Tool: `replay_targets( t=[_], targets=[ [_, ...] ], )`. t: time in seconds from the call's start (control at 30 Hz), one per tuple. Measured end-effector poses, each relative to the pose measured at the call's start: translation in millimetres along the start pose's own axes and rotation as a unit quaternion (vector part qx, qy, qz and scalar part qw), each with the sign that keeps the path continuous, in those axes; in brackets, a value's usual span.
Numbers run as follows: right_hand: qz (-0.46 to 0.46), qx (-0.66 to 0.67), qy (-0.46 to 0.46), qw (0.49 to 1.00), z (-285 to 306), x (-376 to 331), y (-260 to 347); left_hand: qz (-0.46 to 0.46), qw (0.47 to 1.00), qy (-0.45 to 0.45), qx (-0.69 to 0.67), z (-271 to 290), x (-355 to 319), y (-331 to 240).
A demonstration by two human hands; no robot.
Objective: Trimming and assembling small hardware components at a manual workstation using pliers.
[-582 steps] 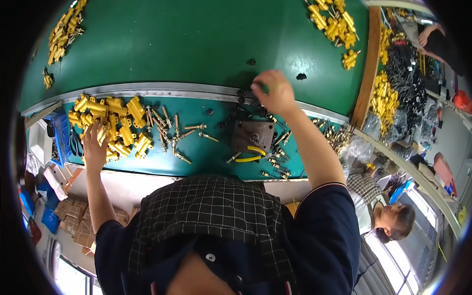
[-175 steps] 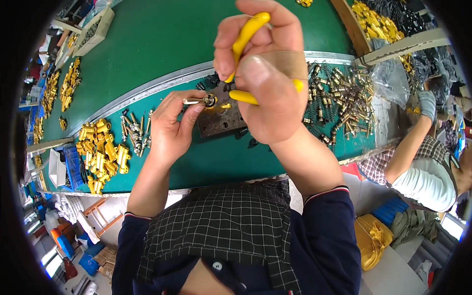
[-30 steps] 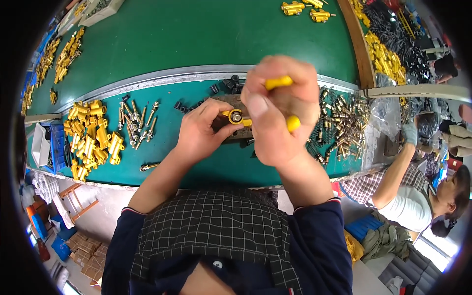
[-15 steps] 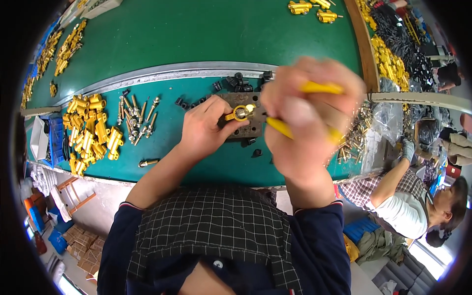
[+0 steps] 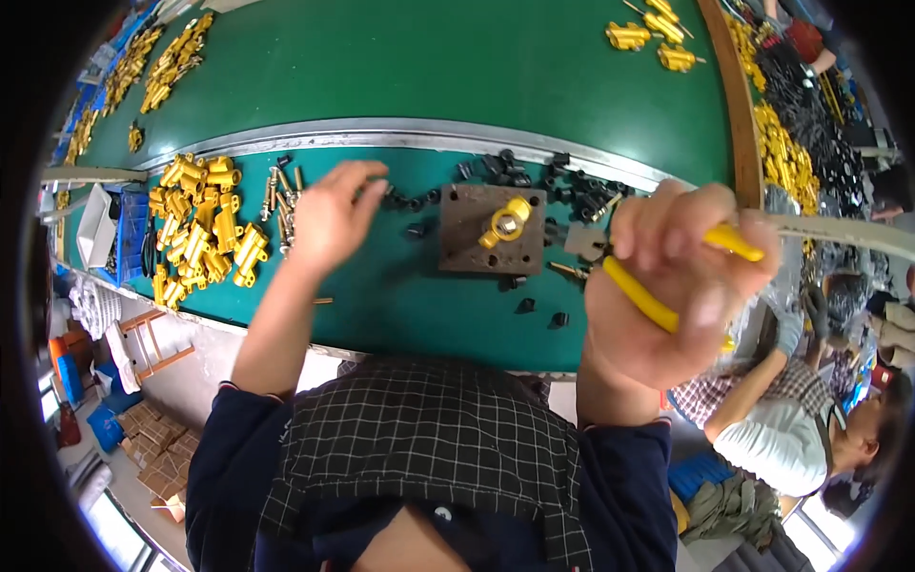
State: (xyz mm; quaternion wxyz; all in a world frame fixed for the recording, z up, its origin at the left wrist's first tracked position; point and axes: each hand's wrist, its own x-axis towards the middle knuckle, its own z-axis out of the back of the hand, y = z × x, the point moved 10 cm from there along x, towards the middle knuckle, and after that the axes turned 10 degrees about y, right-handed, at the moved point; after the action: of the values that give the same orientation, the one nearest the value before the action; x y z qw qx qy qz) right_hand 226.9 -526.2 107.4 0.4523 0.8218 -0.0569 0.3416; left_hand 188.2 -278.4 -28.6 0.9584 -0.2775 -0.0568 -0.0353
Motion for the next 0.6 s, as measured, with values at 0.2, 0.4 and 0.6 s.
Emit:
replay_targets(
  t=[0.2,0.4,0.6],
  targets=[
    [-0.006,-0.022,0.033,0.999,1.1,-2.3,14.8,-0.076,0.987,0.094,0.108,-18.5,-4.0,7.3],
    [-0.022,-0.038,-0.019,0.999,25.5,-28.4,20.0,0.058,0.991,0.118,0.008,-9.0,2.5,7.0],
    [-0.044,-0.052,-0.012,0.998,28.0,-37.3,18.1,-0.086,0.970,0.037,-0.225,25.5,21.6,-110.2]
  ],
)
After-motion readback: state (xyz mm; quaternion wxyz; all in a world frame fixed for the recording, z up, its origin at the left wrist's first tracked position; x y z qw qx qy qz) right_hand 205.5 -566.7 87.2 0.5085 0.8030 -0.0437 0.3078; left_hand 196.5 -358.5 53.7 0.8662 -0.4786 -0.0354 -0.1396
